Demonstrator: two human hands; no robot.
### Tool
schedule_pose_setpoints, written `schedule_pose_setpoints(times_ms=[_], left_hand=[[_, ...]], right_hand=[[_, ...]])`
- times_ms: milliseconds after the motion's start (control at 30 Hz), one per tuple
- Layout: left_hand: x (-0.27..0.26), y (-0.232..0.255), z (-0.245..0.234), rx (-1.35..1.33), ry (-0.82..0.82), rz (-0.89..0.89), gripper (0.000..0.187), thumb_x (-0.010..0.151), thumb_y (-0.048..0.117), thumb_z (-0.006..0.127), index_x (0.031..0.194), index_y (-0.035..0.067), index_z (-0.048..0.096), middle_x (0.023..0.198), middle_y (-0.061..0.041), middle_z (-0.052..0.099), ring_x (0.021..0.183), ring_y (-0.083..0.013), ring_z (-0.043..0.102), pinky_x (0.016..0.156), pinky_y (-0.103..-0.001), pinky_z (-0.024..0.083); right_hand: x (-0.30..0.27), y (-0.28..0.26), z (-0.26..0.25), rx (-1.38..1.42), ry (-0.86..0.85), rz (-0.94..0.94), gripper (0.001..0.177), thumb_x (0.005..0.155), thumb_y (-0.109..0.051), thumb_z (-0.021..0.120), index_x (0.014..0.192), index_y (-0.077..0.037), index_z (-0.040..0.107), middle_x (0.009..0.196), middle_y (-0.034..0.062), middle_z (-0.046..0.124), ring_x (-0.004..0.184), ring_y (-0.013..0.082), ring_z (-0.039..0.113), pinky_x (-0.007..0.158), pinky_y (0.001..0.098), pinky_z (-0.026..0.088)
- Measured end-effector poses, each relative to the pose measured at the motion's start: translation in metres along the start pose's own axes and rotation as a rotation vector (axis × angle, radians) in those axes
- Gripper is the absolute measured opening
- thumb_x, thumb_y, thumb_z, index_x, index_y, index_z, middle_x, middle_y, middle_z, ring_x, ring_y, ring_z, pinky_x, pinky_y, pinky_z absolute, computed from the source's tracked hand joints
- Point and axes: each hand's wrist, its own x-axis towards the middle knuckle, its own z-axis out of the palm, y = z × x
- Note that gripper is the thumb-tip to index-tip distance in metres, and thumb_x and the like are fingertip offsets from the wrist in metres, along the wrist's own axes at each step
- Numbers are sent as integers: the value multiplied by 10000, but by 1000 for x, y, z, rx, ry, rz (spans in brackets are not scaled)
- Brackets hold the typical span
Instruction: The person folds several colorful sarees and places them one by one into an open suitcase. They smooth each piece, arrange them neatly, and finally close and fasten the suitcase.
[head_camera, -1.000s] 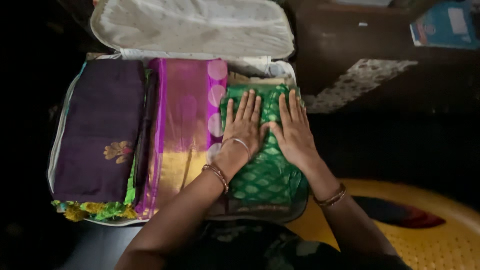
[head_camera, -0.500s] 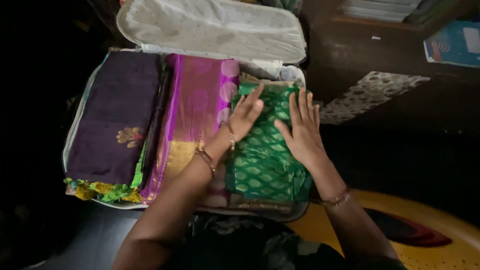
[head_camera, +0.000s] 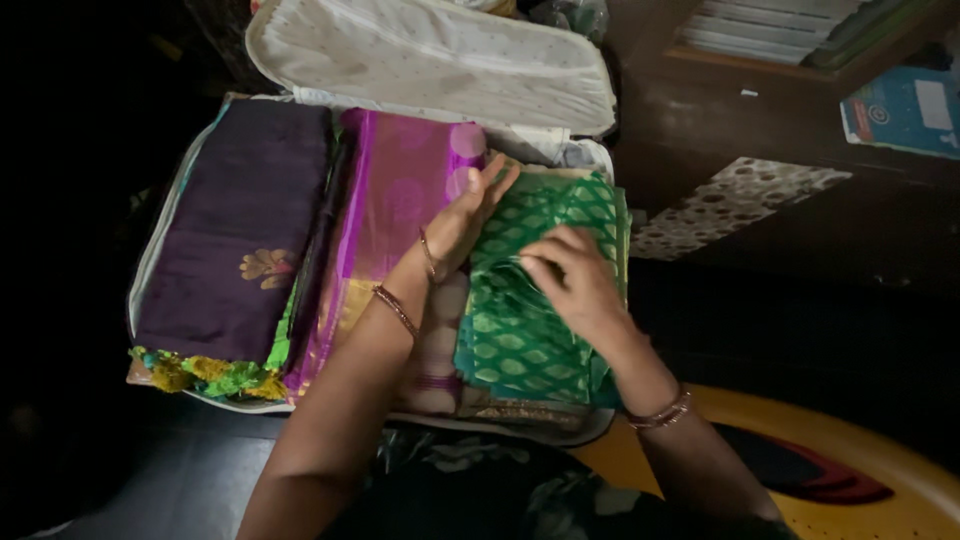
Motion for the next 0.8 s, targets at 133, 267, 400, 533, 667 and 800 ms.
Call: schedule_pose_setpoints(times_ms=[133, 267, 400, 533, 667, 800], left_hand=[[-2, 1, -4, -121, 22, -5, 946, 985, 705, 241, 1666, 70, 75, 1724, -117, 230, 1592, -284, 121, 1276, -421, 74], [0, -2, -5, -147, -14, 46, 920, 1023, 689, 234, 1666, 56, 53, 1728, -125, 242, 1618, -290, 140, 1309, -416, 75], [-2, -6, -5, -85, 11, 52, 899, 1026, 658, 235, 1659, 45, 59, 1726, -138, 250, 1613, -263, 115, 1277, -397, 42], [0, -14, -3, -70, 34, 111, 852, 1061, 629, 238, 1648, 17, 162, 1707, -166, 290, 1605, -274, 178, 1297, -388, 85], [-2, -21, 6, 244, 93, 171, 802, 1085, 598, 237, 1619, 2, 276, 1669, -175, 365, 1578, -298, 286, 1298, -384, 139], [-8, -13, 10, 149, 105, 184, 784, 1101, 590, 228, 1604, -4, 322, 1656, -199, 395, 1576, -313, 320, 1314, -427, 188]], right_hand=[[0, -3, -8, 130, 87, -214, 595, 861, -379, 771, 1342, -78, 591, 1429, 112, 517, 1369, 323, 462, 1175, 506, 356], [4, -21, 18, -198, 98, -412, 772, 688, -419, 865, 1287, 21, 655, 1239, 169, 587, 1235, 340, 486, 1128, 617, 185], [7, -14, 23, -66, 1, -93, 282, 893, -273, 782, 1141, -146, 737, 1123, 57, 667, 1217, 236, 596, 1235, 543, 292], [-10, 20, -7, 1077, 359, -67, 61, 983, -142, 655, 968, -136, 713, 1125, 44, 708, 1203, 246, 644, 1105, 443, 500], [-35, 42, -42, 1645, 435, -186, 135, 1105, -168, 646, 983, -163, 705, 1160, 40, 708, 1260, 263, 616, 1176, 510, 461], [-46, 46, -52, 1783, 445, -286, 79, 1099, -179, 646, 1118, -195, 722, 1282, -1, 673, 1385, 223, 549, 1272, 480, 384]])
